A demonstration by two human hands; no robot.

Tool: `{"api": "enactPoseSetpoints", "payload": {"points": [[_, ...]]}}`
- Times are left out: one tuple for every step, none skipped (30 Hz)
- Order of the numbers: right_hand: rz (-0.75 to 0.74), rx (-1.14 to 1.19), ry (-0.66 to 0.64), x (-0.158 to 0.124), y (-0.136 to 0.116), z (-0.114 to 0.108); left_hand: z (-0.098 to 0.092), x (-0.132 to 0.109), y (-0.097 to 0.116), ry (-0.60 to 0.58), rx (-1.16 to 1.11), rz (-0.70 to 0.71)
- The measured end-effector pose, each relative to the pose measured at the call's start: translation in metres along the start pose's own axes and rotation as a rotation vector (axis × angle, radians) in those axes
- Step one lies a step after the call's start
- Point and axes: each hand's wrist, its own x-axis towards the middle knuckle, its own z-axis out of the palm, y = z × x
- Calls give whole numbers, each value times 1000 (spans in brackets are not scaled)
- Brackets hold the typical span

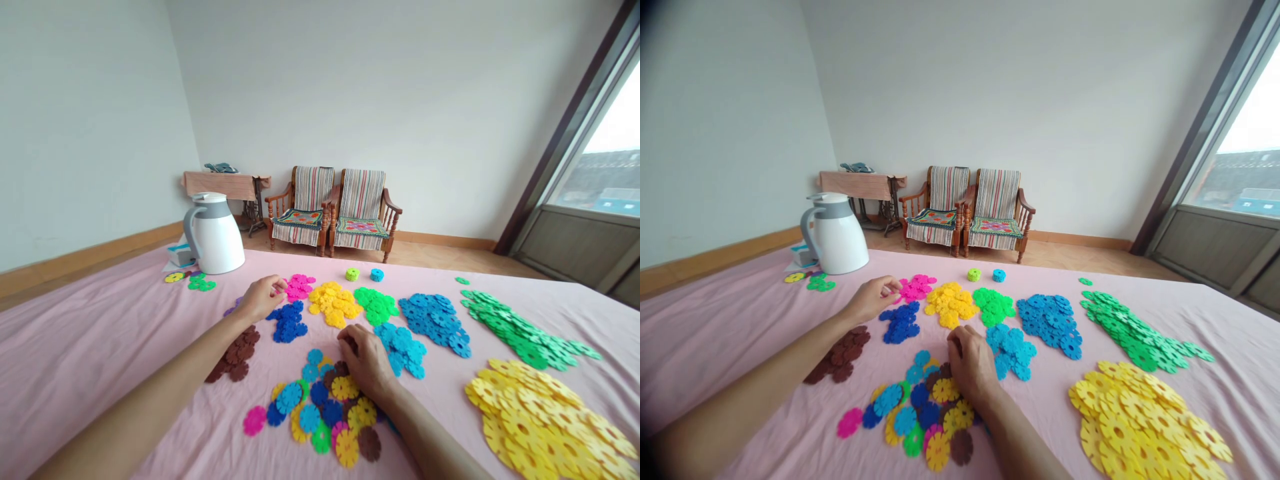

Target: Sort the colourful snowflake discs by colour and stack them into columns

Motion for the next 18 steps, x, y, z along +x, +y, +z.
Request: {"api": "enactPoseSetpoints", "payload": {"points": [[1,-2,0,0,1,0,-6,-12,7,-81,-12,38],[3,-5,-1,0,1,1,-13,-25,14,-263,-31,102],[4,-7,-2,0,2,1,-20,-40,21,-410,-40,136],[5,-8,-2,0,2,2,-28,-55,28,-508,-26,142],[6,-8,-1,0,2,2,-35,-69,35,-582,4,144],[8,-7,-1,0,2,2,-41,-82,40,-652,47,167],[9,-6,-2,0,2,2,-45,-94,44,-697,84,179],[10,-5,-2,0,2,2,-49,-105,47,-730,113,180],[10,-6,-3,0,2,2,-50,-114,49,-738,135,176],[10,-7,-3,0,2,1,-51,-121,50,-733,141,165],[9,-8,-3,0,2,1,-50,-126,50,-722,137,154],[9,-9,-3,0,2,1,-49,-130,50,-709,126,143],[10,-10,-4,0,2,1,-47,-132,50,-700,111,132],[11,-10,-5,0,2,1,-46,-133,49,-696,94,122],[13,-9,-7,0,2,1,-44,-133,49,-702,74,113],[14,-9,-10,0,2,1,-43,-132,48,-719,48,104],[15,-10,-12,0,2,1,-42,-130,47,-744,17,97],[14,-11,-13,0,2,2,-40,-126,45,-769,-19,92]]}}
